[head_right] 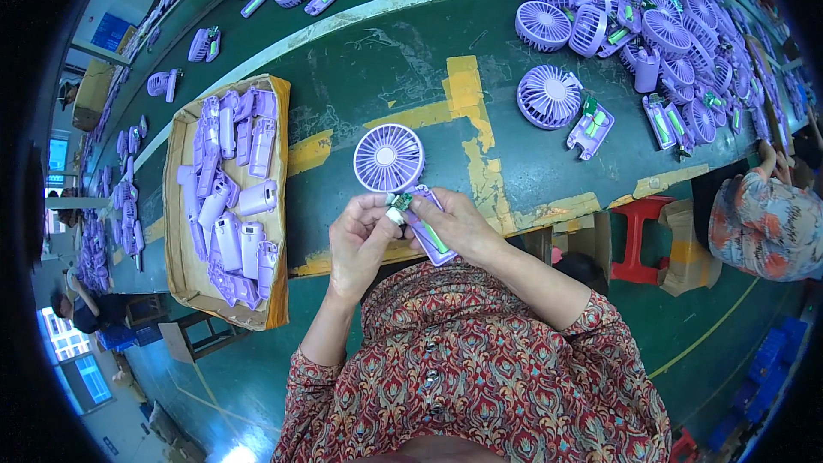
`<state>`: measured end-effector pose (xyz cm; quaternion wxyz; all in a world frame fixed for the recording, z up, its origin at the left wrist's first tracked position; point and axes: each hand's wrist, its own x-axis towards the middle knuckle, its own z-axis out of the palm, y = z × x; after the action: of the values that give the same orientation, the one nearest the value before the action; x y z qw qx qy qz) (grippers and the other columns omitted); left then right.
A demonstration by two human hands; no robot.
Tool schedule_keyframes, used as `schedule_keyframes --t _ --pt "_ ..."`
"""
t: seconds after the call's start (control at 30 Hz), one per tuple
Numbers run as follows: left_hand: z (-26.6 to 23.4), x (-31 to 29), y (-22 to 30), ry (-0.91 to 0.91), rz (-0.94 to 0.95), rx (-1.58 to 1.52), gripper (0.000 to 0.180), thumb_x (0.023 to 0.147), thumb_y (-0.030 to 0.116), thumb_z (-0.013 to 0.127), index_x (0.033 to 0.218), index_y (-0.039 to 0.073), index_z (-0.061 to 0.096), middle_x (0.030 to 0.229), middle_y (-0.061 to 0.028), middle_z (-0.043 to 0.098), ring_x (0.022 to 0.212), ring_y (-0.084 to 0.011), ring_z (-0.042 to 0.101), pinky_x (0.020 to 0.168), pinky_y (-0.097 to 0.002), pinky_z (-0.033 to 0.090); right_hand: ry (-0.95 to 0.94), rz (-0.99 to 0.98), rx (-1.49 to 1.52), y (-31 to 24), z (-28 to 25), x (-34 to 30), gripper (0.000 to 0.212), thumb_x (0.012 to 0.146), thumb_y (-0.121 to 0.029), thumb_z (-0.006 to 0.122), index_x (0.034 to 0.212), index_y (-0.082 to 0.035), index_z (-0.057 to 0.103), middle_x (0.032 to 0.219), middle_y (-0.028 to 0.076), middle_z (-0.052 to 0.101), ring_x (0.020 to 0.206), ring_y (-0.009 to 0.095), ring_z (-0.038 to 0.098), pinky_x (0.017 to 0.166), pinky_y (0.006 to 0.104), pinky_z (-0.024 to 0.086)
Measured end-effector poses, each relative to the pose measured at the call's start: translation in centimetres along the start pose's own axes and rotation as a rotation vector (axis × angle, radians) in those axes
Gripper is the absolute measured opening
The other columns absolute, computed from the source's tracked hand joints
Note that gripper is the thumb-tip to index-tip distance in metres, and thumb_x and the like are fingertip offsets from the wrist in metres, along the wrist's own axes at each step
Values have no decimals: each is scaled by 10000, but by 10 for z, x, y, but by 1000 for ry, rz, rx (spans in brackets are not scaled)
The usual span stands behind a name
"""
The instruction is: The person assembles handheld fans by fitting handle casings onto the fan bodies by hand, turns each fan on to test it, and places the assembled fans onto the conveyor belt.
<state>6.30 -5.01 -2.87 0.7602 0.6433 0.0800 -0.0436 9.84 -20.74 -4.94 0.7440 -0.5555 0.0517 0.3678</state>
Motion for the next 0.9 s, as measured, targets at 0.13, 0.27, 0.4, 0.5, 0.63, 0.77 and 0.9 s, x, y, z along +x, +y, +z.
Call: schedule_keyframes --t 0.13,0.27,0.4,0.5,0.63,0.77,0.9 --pt "-6 -5 -1 37 212 560 160 842 36 596 994 -15 597 793 -145 666 662 -211 666 594 -327 524 19 7 13 1 2 -2 321 966 -297 455 1055 4 520 867 87 621 689 142 640 584 237 538" --pt "-13 -3 -4 47 453 927 181 802 13 630 980 -15 615 783 -145 647 673 -260 647 600 -326 505 4 27 131 -2 1 -6 358 970 -328 435 1096 -1 510 925 90 618 738 160 649 621 242 545" --pt "-10 -3 -4 51 505 1009 149 781 -12 621 930 -10 609 792 -157 633 676 -312 630 593 -368 501 7 2 243 2 2 -7 376 976 -336 416 1131 -3 495 956 92 612 767 168 651 631 245 545" --pt "-5 -3 -4 74 590 1020 138 760 -34 617 893 -4 591 785 -151 624 671 -313 623 589 -376 499 40 -43 284 9 3 -3 384 979 -339 405 1150 -4 483 955 96 611 785 175 652 628 247 546" --pt "-4 -3 -4 80 657 1012 152 746 -47 619 883 0 574 773 -145 617 669 -306 619 581 -376 493 59 -34 282 6 5 -5 400 978 -359 399 1132 -2 493 944 96 613 774 178 653 627 252 548" --pt "-9 -1 -4 0 634 931 172 735 -61 618 882 6 558 765 -138 608 668 -307 613 585 -375 484 10 68 285 -4 0 -5 442 958 -404 430 1096 7 512 926 102 611 764 179 652 628 263 557" --pt "-10 1 -4 -28 622 930 161 737 -62 615 862 5 539 781 -141 603 689 -313 610 601 -375 479 38 54 310 -6 0 0 453 946 -414 457 1075 15 522 901 107 608 745 179 652 618 268 563"
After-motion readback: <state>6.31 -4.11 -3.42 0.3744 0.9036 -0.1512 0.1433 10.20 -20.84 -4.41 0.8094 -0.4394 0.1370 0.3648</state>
